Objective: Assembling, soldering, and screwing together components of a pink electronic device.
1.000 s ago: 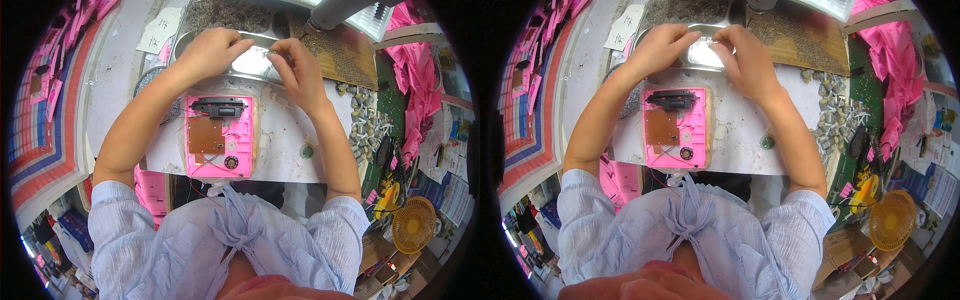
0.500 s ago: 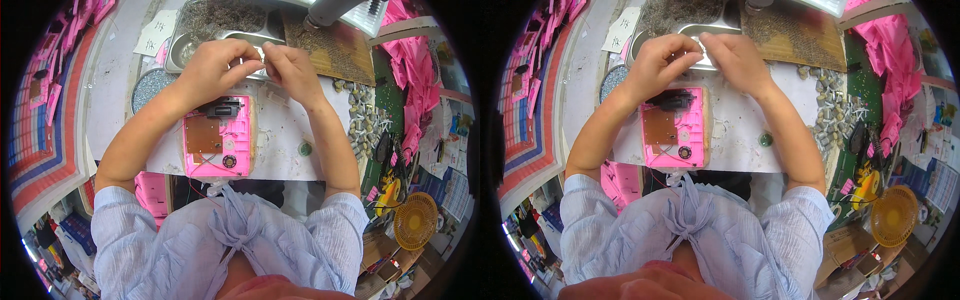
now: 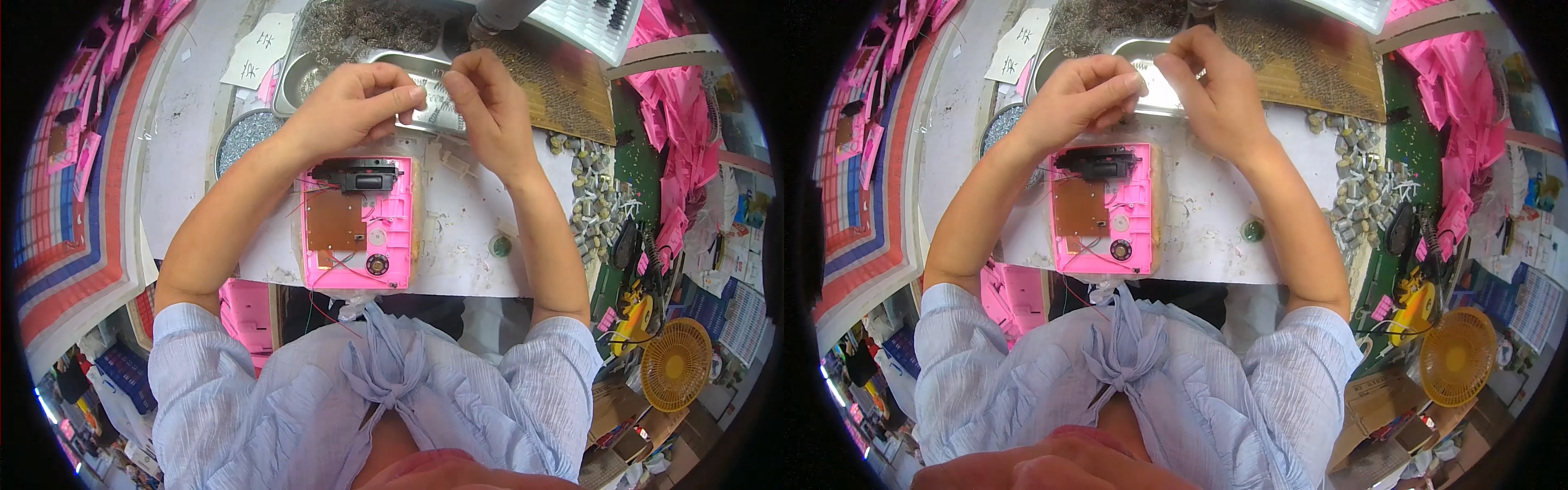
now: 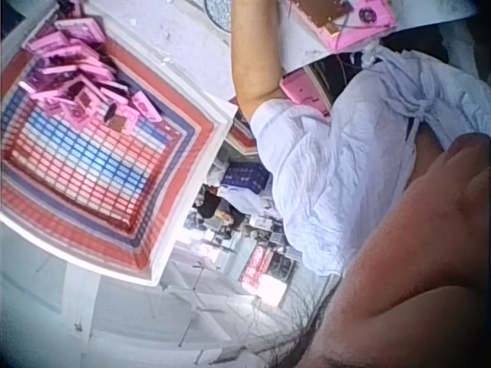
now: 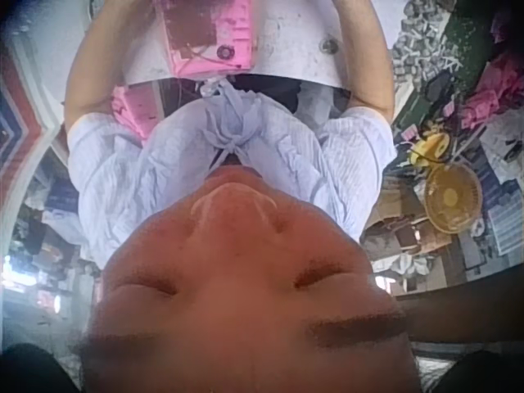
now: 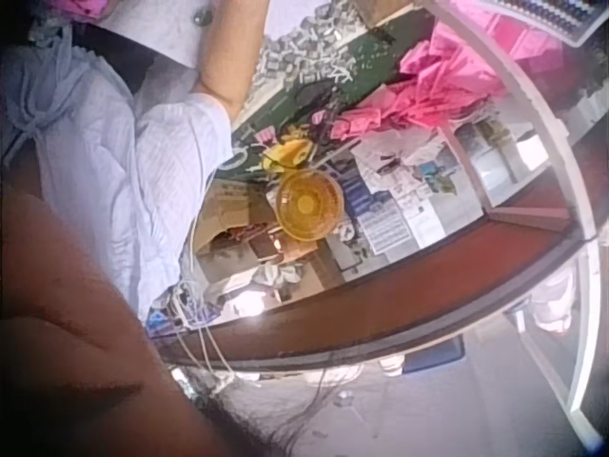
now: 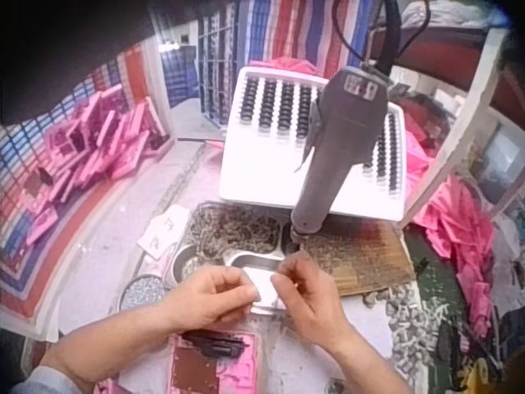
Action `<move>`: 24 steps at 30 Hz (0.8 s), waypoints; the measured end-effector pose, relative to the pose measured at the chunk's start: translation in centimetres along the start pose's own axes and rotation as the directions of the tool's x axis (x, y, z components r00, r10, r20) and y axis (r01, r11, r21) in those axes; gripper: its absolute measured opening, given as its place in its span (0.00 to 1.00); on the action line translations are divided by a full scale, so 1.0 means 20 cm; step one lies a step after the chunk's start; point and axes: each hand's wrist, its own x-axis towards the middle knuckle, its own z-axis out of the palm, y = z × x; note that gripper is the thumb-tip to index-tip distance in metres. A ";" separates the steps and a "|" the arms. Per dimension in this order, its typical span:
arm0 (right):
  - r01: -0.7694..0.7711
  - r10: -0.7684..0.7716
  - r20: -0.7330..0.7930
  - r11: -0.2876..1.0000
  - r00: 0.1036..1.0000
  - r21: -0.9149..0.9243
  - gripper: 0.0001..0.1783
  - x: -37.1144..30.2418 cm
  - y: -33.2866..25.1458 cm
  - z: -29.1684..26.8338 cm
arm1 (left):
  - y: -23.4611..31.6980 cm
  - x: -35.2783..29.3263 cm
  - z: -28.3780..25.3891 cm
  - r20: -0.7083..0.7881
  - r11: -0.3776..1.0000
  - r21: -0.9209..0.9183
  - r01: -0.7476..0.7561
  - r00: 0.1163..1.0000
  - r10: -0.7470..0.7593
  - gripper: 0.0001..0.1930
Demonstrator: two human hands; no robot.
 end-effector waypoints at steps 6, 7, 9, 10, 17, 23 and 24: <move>0.104 -0.008 0.166 0.807 0.986 -0.581 0.16 0.02 0.05 -0.02 | -0.11 0.10 -0.10 -0.052 0.342 0.935 -0.092 0.920 0.388 0.09; 0.139 -0.042 0.178 0.801 0.983 -0.582 0.14 0.01 0.06 -0.02 | -0.12 0.11 -0.12 -0.009 0.286 0.953 -0.101 0.934 0.357 0.09; 0.205 -0.104 0.203 0.787 0.974 -0.581 0.12 -0.02 0.07 -0.01 | -0.13 0.12 -0.14 0.073 0.175 0.976 -0.127 0.956 0.283 0.09; 0.164 -0.079 0.170 0.798 0.982 -0.580 0.12 -0.02 0.07 -0.02 | -0.11 0.12 -0.14 0.063 0.246 0.961 -0.130 0.963 0.263 0.09; -0.072 0.119 0.061 0.860 0.991 -0.506 0.12 -0.06 -0.01 -0.24 | -0.07 0.18 -0.14 -0.001 0.318 0.945 -0.077 0.971 0.239 0.08; -0.078 0.087 -0.002 0.875 0.996 -0.478 0.07 -0.29 -0.12 -0.37 | -0.08 0.26 -0.10 0.087 0.272 0.949 -0.163 0.959 0.269 0.07; -0.100 0.112 -0.005 0.865 0.994 -0.491 0.07 -0.35 -0.14 -0.38 | -0.08 0.24 -0.09 0.089 0.273 0.947 -0.169 0.954 0.285 0.07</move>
